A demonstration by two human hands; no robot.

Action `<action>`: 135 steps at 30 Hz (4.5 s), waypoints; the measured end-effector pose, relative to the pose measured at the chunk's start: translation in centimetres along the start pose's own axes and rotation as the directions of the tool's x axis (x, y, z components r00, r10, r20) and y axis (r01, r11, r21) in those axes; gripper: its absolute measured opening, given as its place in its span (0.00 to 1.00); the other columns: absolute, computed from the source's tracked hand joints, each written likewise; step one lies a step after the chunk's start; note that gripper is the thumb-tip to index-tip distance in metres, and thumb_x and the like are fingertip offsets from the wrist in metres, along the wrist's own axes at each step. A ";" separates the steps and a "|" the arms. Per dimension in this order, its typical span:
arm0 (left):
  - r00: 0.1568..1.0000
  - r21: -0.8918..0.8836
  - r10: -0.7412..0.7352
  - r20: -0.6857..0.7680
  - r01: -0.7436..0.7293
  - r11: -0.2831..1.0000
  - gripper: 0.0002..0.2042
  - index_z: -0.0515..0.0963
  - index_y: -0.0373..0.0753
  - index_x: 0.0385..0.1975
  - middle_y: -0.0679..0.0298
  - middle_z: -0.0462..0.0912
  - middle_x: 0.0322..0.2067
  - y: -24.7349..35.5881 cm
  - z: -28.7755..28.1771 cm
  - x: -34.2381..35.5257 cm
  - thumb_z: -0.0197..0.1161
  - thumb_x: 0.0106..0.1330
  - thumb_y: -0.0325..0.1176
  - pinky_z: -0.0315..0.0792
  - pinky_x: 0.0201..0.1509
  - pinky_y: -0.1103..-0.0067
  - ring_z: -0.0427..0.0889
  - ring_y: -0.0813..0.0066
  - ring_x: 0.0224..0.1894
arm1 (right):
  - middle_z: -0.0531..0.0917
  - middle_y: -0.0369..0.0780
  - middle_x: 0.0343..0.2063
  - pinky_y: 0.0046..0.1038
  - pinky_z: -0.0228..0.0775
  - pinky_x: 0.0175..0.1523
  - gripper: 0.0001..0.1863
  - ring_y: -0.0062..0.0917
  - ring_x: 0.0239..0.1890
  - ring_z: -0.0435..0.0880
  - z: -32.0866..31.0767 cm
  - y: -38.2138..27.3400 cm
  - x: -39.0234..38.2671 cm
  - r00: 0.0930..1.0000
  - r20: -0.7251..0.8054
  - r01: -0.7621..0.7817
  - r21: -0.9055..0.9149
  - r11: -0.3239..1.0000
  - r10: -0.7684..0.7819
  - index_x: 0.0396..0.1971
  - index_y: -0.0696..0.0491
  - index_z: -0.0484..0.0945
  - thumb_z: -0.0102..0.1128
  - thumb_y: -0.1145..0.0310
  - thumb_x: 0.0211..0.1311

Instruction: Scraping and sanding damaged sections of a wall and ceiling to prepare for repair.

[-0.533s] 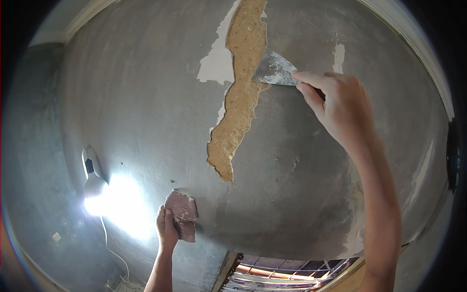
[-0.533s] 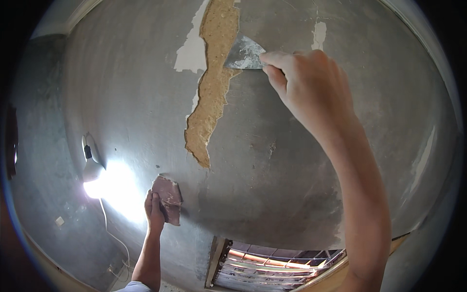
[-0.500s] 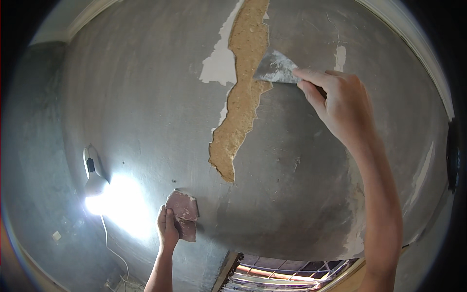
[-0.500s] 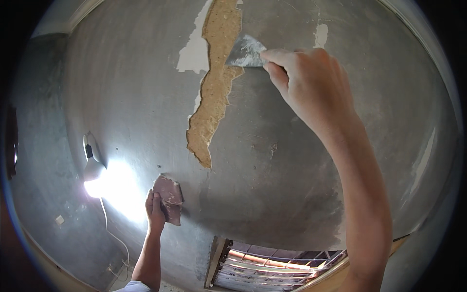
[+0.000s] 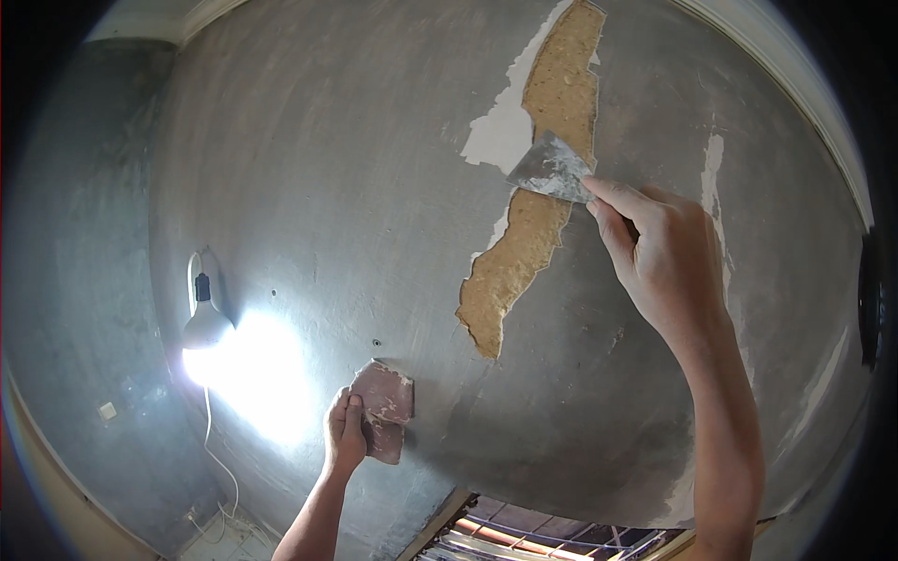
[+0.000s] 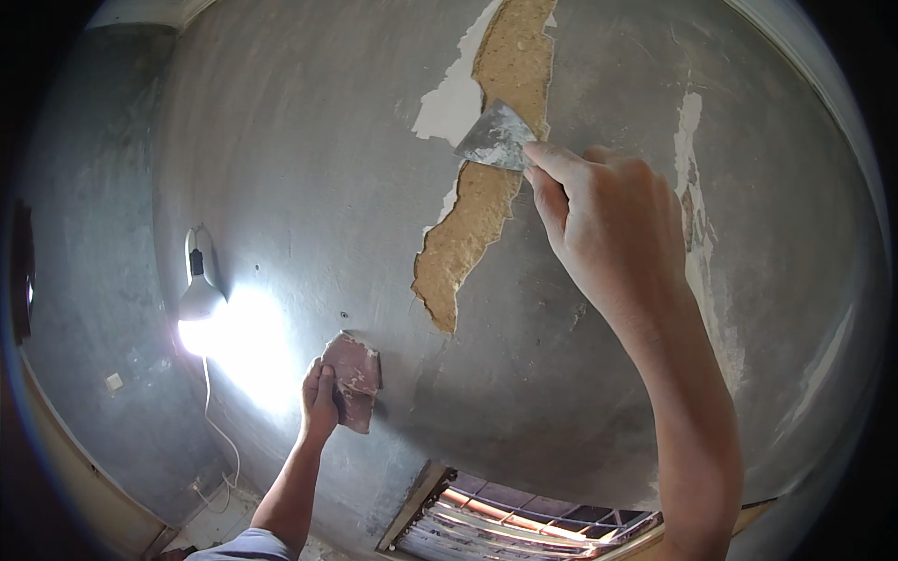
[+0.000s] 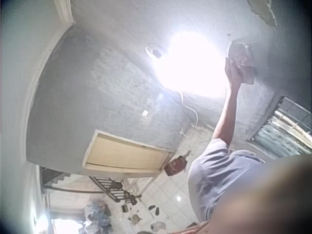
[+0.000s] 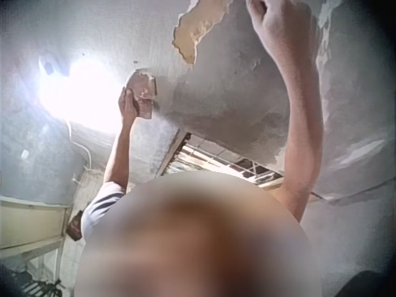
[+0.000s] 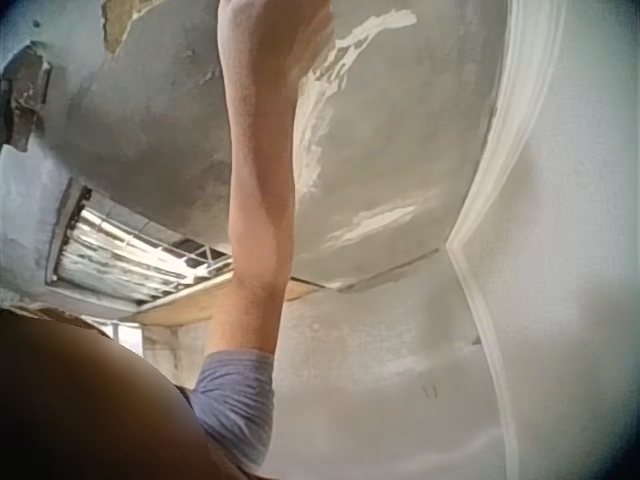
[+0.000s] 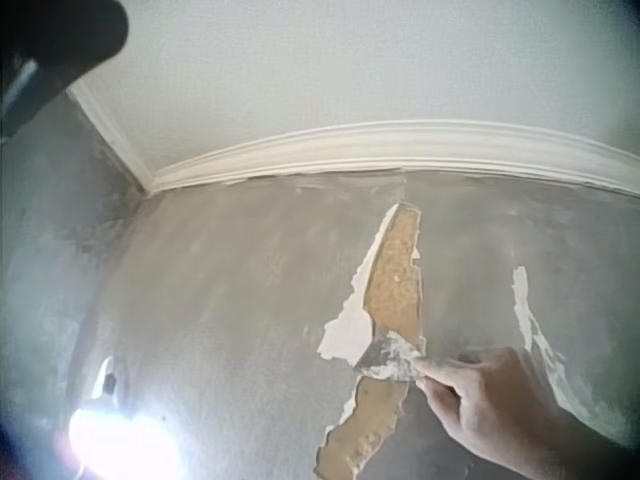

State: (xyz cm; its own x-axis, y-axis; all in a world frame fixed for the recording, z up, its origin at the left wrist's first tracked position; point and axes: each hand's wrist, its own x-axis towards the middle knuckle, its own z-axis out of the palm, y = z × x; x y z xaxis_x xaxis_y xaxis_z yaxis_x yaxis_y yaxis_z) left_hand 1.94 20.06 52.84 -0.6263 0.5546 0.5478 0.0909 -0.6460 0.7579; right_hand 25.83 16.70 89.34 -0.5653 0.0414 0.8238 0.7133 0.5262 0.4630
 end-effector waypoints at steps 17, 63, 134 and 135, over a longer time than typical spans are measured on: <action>1.000 -0.106 -0.023 -0.015 0.021 0.994 0.11 0.74 0.35 0.35 0.69 0.74 0.29 -0.1 -0.1 -0.1 0.47 0.77 0.33 0.65 0.39 0.81 0.67 0.83 0.34 | 0.87 0.47 0.29 0.34 0.77 0.31 0.11 0.34 0.28 0.87 2.0 -2.8 0.3 0.995 -0.072 -0.074 -0.054 0.996 0.070 0.45 0.57 0.85 0.61 0.71 0.66; 0.893 0.438 -0.438 -0.105 0.437 0.786 0.11 0.75 0.29 0.37 0.56 0.78 0.28 -18.3 -14.7 -19.3 0.49 0.72 0.31 0.71 0.43 0.74 0.76 0.72 0.34 | 0.70 0.34 0.21 0.28 0.68 0.20 0.28 0.20 0.15 0.74 7.1 -12.1 -21.1 0.943 0.232 -0.292 0.228 0.929 0.239 0.63 0.45 0.75 0.67 0.67 0.61; 0.060 0.920 -0.921 0.384 -0.105 0.377 0.14 0.83 0.33 0.45 0.59 0.87 0.42 -20.6 -14.7 -25.0 0.53 0.70 0.32 0.76 0.49 0.76 0.84 0.72 0.43 | 0.83 0.53 0.27 0.48 0.71 0.40 0.15 0.52 0.33 0.82 -6.0 -32.9 -75.9 -0.597 0.380 -0.740 -0.601 -0.302 0.707 0.30 0.58 0.77 0.65 0.59 0.58; 0.021 0.919 -0.933 0.360 -0.179 0.351 0.13 0.85 0.39 0.43 0.61 0.88 0.39 -21.1 -14.4 -25.2 0.53 0.70 0.35 0.75 0.47 0.75 0.83 0.73 0.40 | 0.83 0.52 0.29 0.48 0.71 0.40 0.14 0.52 0.34 0.82 -6.5 -33.9 -77.7 -0.587 0.276 -0.719 -0.609 -0.334 0.761 0.31 0.58 0.77 0.64 0.60 0.59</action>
State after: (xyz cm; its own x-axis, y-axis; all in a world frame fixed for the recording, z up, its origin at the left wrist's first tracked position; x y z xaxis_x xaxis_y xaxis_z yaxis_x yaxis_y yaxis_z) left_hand 4.69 12.12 17.94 0.1805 0.8032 -0.5678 0.8559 0.1562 0.4931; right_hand 48.25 -9.86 11.73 0.7606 0.6105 -0.2210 0.4209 -0.7228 -0.5481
